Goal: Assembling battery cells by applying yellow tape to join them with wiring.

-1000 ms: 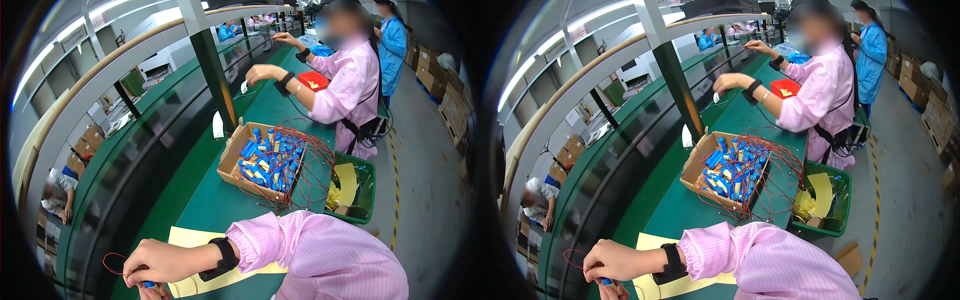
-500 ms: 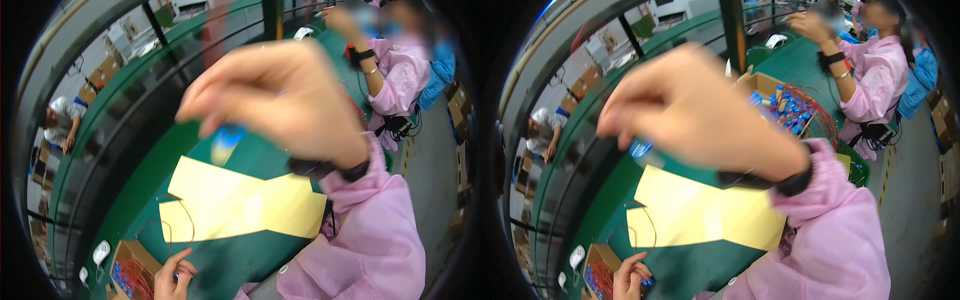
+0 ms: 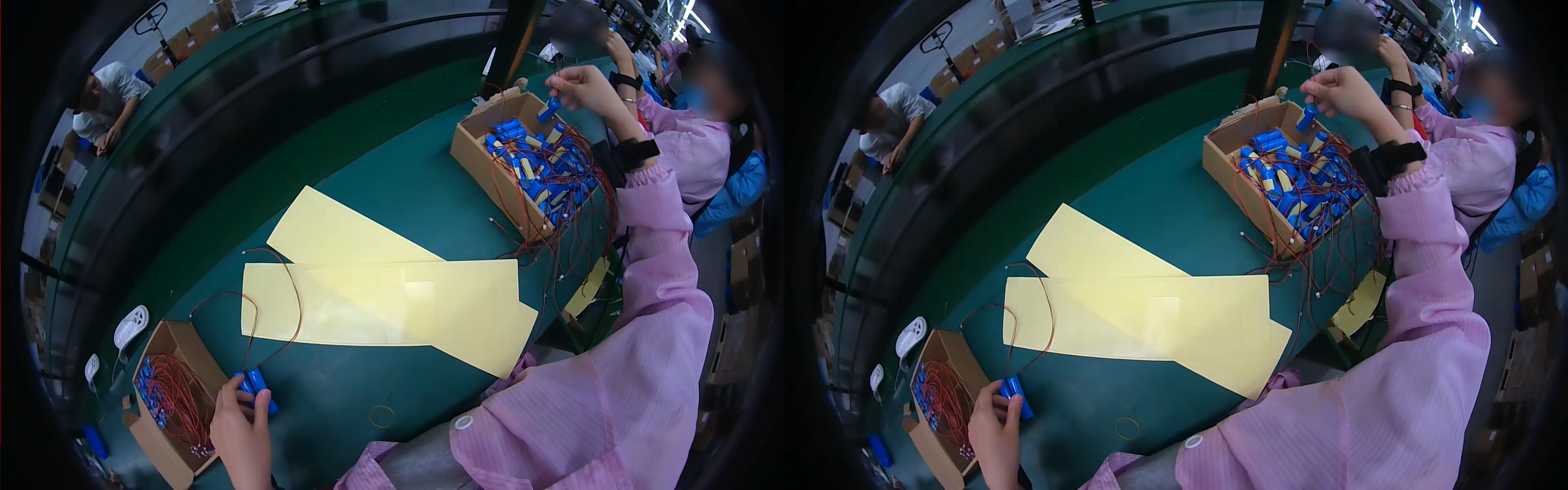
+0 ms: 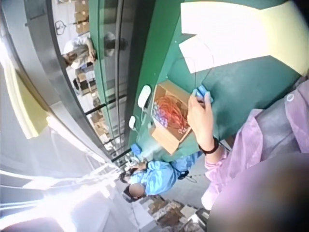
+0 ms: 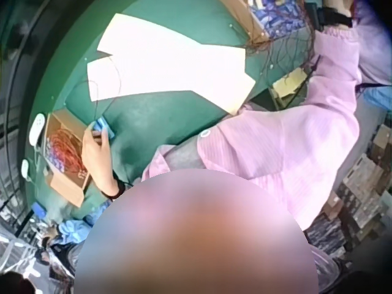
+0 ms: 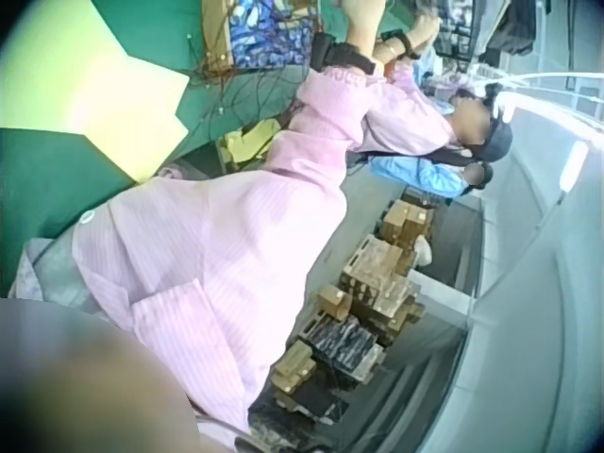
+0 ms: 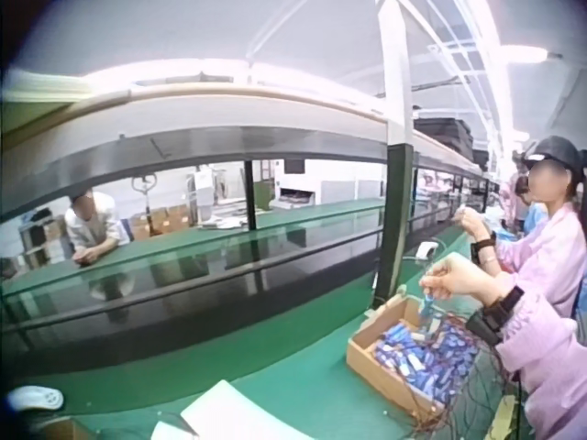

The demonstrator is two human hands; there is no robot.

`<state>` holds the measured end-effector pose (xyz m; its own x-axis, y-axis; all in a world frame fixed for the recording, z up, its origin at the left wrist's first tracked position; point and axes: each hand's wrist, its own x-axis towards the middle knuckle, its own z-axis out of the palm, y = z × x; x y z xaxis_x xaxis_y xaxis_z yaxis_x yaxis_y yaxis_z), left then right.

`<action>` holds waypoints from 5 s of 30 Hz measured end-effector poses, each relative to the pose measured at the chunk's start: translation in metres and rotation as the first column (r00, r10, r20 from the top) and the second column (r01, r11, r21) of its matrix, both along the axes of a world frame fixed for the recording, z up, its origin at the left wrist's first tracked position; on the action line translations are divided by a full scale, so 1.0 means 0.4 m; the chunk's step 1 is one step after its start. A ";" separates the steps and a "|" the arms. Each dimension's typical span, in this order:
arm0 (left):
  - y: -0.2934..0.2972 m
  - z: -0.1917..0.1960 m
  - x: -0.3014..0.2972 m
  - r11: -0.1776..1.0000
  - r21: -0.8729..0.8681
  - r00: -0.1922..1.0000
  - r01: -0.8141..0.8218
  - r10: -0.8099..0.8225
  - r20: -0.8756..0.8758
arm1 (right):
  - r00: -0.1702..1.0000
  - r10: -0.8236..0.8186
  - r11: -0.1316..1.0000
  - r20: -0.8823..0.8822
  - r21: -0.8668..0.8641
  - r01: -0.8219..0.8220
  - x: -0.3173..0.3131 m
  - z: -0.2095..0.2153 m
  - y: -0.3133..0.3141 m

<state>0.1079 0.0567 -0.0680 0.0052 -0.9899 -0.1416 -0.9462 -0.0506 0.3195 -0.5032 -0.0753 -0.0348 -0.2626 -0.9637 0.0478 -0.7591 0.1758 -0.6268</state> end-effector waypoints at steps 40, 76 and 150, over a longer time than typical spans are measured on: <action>-0.189 -0.144 -0.320 0.819 0.004 0.722 0.573 -0.503 -0.476 | 0.388 0.846 0.445 -0.367 0.083 -0.892 0.691 -0.157 0.159; -0.242 0.071 -0.118 0.912 -0.392 0.027 -0.122 -0.392 -0.920 | 0.013 0.306 0.910 0.952 -0.289 -0.296 1.004 0.013 0.072; -0.058 -0.048 -0.045 0.999 -0.049 0.997 0.010 -0.013 -0.074 | 0.927 -0.308 0.950 0.214 0.120 0.288 -0.057 -0.094 -0.028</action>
